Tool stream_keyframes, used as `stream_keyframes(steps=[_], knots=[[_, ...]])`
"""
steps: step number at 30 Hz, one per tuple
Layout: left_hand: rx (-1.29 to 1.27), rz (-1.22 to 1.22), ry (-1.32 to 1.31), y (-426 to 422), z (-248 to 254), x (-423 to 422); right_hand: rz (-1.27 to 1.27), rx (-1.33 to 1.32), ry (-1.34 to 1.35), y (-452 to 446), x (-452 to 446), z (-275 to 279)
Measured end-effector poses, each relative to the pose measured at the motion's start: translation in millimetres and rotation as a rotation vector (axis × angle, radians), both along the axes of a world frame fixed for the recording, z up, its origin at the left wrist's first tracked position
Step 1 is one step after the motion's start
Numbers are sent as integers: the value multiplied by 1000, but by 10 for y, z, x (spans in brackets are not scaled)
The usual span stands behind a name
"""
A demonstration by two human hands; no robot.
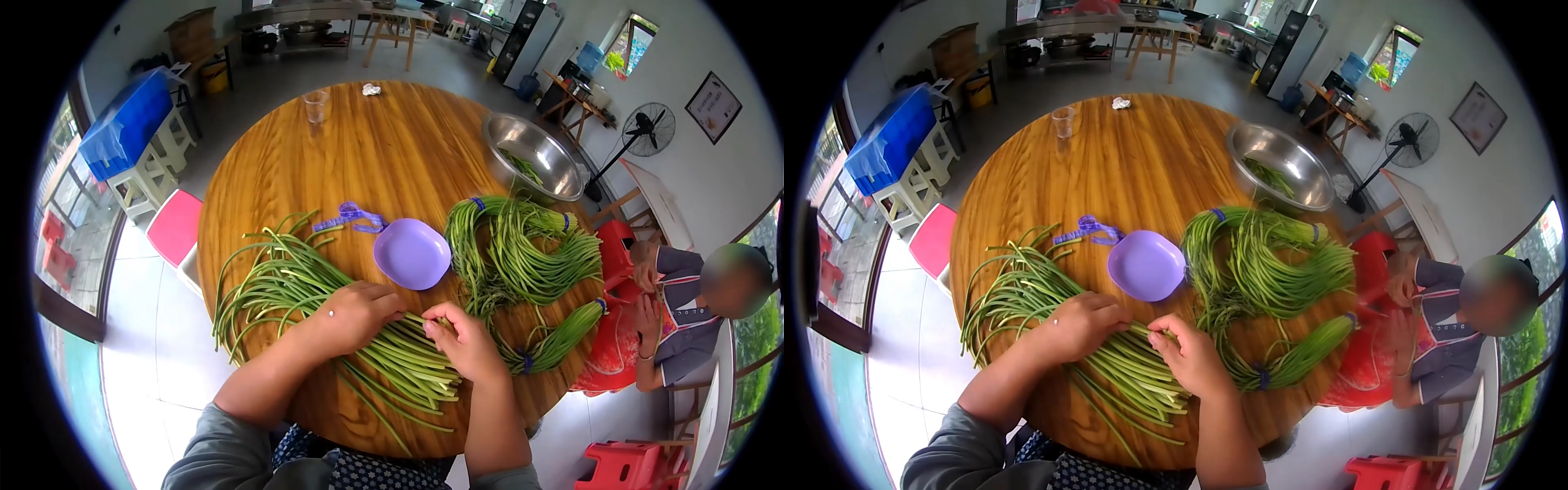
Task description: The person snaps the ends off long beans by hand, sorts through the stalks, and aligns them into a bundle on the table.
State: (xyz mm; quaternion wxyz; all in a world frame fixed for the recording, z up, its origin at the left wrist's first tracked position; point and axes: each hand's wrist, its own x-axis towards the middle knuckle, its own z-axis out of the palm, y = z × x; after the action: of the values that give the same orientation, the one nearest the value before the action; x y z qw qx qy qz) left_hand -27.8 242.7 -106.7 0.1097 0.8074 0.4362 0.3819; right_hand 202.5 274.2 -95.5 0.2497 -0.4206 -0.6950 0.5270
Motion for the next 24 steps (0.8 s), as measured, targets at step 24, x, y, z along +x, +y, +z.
stream_keyframes(steps=[24], knots=[[5, 125, -337, -24, -38, 334, -109, -46, 429, -18, -96, -162]])
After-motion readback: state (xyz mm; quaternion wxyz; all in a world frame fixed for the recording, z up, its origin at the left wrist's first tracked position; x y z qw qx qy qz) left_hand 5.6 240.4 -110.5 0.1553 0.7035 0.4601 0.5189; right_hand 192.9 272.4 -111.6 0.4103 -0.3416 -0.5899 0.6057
